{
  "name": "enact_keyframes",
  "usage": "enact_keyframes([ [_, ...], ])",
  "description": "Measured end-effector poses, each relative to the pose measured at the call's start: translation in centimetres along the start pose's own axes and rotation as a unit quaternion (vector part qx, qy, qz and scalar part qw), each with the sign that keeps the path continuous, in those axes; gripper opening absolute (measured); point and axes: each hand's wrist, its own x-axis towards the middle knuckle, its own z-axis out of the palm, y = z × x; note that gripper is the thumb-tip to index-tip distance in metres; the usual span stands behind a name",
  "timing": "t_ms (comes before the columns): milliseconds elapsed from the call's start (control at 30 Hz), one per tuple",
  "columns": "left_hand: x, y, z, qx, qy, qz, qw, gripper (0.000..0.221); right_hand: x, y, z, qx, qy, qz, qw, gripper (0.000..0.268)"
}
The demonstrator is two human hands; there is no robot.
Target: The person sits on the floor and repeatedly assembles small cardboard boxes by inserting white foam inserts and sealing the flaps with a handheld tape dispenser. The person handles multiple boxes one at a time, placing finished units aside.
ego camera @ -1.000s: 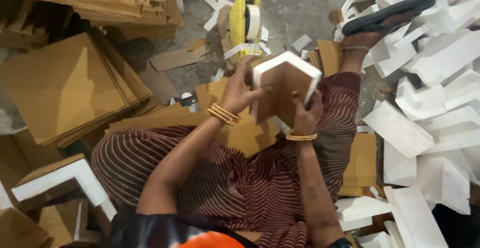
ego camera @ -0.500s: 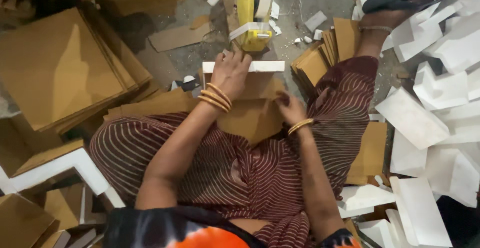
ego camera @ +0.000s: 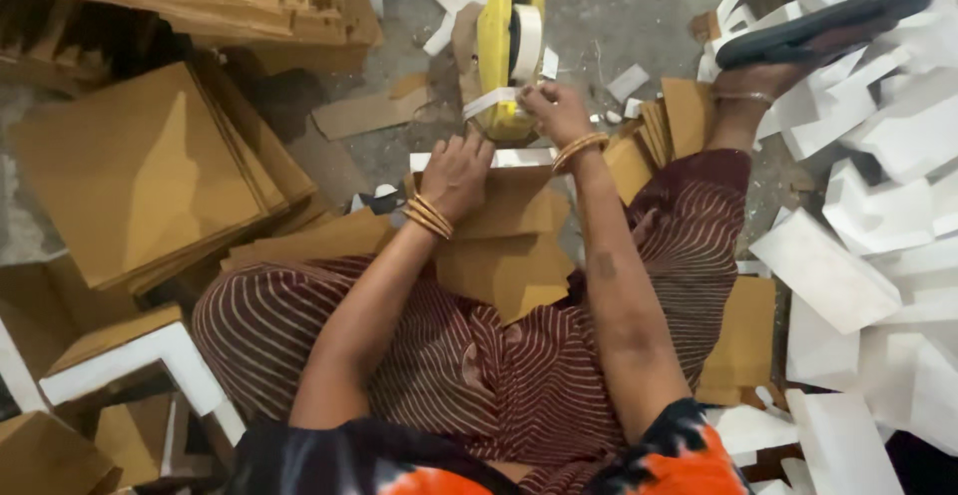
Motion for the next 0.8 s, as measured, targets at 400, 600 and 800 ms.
enact_keyframes([
  [400, -0.1, -0.5, 0.9, -0.018, 0.015, 0.002, 1.0, 0.034, -13.7, 7.8, 1.4, 0.06, 0.05, -0.005, 0.997, 0.02],
  [600, 0.4, -0.5, 0.2, -0.039, -0.003, -0.012, 0.999, 0.033, -10.4, 10.6, 0.4, 0.132, 0.04, 0.078, 0.987, 0.016],
  [800, 0.5, -1.0, 0.5, -0.058, -0.006, 0.014, 0.998, 0.034, -10.0, 10.8, 1.1, 0.099, 0.102, 0.044, 0.989, 0.017],
])
